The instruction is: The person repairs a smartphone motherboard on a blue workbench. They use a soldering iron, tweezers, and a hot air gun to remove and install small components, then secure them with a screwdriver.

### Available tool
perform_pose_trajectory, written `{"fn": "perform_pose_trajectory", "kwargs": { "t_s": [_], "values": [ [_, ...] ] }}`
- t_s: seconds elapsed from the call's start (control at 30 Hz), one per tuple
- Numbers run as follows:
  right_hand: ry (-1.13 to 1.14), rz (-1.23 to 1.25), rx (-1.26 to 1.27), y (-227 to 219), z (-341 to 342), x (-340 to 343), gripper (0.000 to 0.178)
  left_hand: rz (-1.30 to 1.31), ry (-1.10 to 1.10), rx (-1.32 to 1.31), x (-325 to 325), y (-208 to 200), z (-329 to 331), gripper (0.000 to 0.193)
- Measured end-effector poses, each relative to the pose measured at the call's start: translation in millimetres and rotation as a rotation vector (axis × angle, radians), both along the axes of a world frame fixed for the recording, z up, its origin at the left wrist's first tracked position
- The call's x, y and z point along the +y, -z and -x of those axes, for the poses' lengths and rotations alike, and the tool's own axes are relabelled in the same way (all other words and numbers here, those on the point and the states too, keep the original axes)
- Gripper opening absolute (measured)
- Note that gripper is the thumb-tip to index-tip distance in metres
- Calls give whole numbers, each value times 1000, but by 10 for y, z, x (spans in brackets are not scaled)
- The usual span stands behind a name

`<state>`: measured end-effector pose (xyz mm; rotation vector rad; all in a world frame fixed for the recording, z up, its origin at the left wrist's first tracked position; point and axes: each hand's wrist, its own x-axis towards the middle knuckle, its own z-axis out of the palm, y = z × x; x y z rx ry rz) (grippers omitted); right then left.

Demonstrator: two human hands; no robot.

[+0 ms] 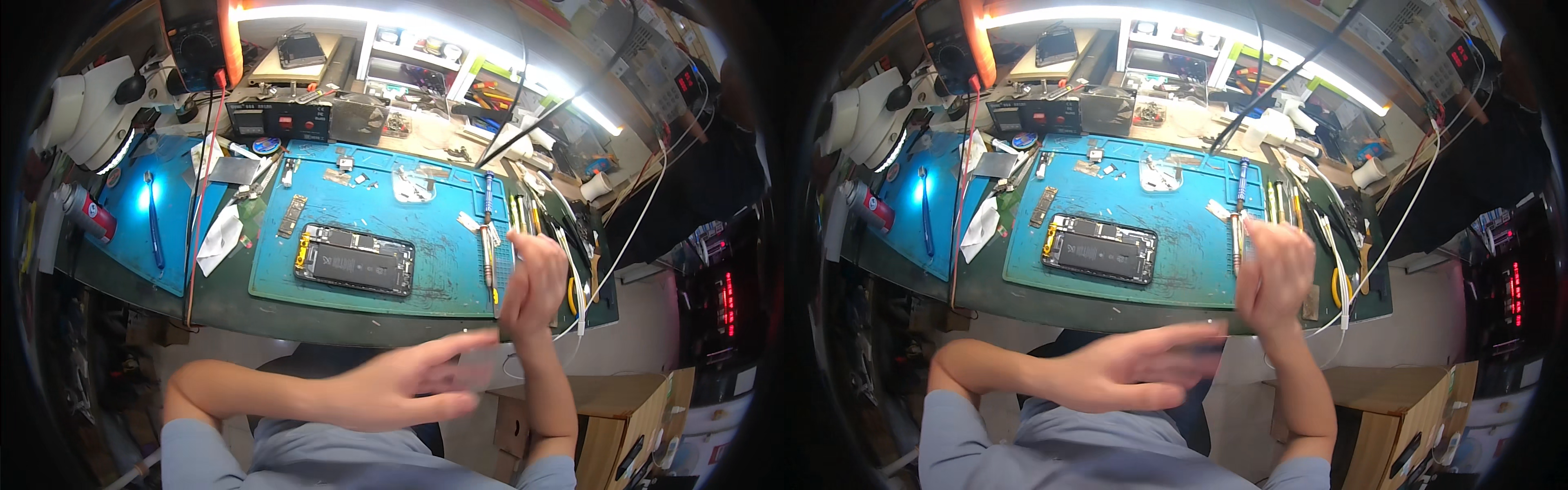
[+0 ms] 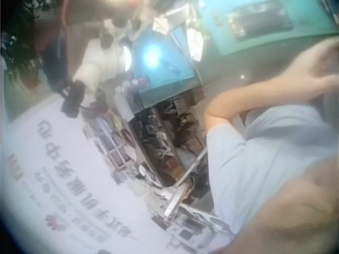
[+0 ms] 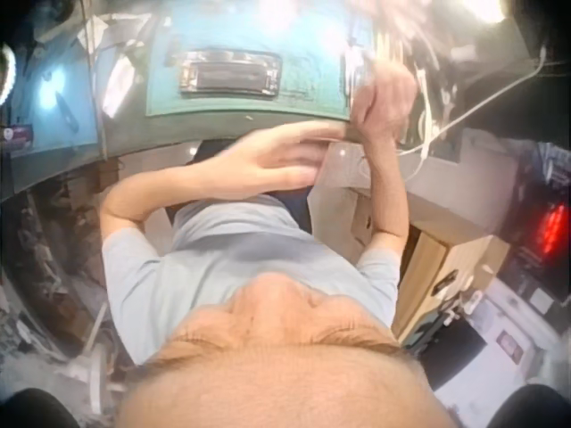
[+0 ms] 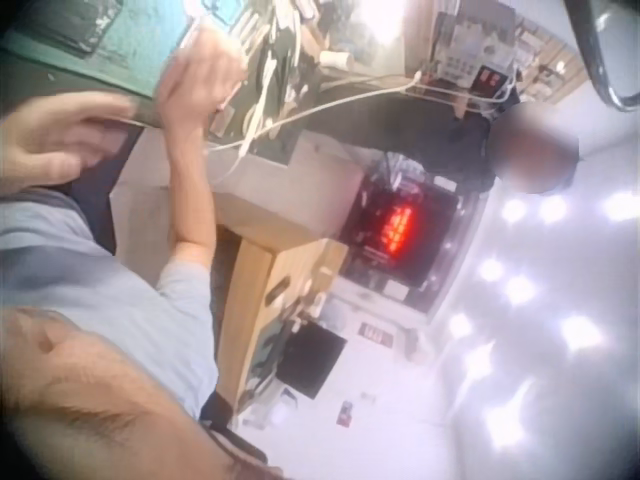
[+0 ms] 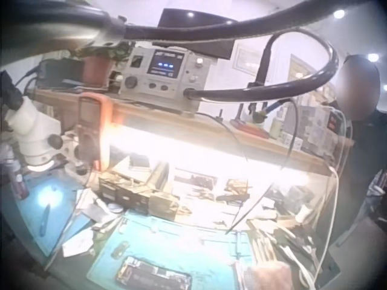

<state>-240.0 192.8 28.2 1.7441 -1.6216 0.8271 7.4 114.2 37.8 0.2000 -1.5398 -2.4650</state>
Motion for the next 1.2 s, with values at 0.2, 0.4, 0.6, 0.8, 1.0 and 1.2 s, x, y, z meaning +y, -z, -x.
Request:
{"fn": "perform_pose_trajectory", "kwargs": {
  "t_s": [0.2,0.4,0.6,0.8,1.0,1.2],
  "values": [
    [55,-132,-155,20,105,-288,26,994,-525,-142,-1745,119,-284,19],
    [313,-500,-355,-86,-30,-204,28,1252,-759,-247,-2170,-70,-243,16],
    [374,-488,-348,209,-16,-7,36,1298,-719,-361,-2315,132,-291,17],
    [307,-464,-359,-5,58,-370,21,1459,-536,-362,-2211,239,-343,18],
    [-278,-487,-130,-95,-88,-1395,12,1473,-580,-301,-2250,257,-284,19],
    [-198,-538,46,196,-139,-1989,12,1471,-655,-290,-2270,212,-359,21]
  ]
}}
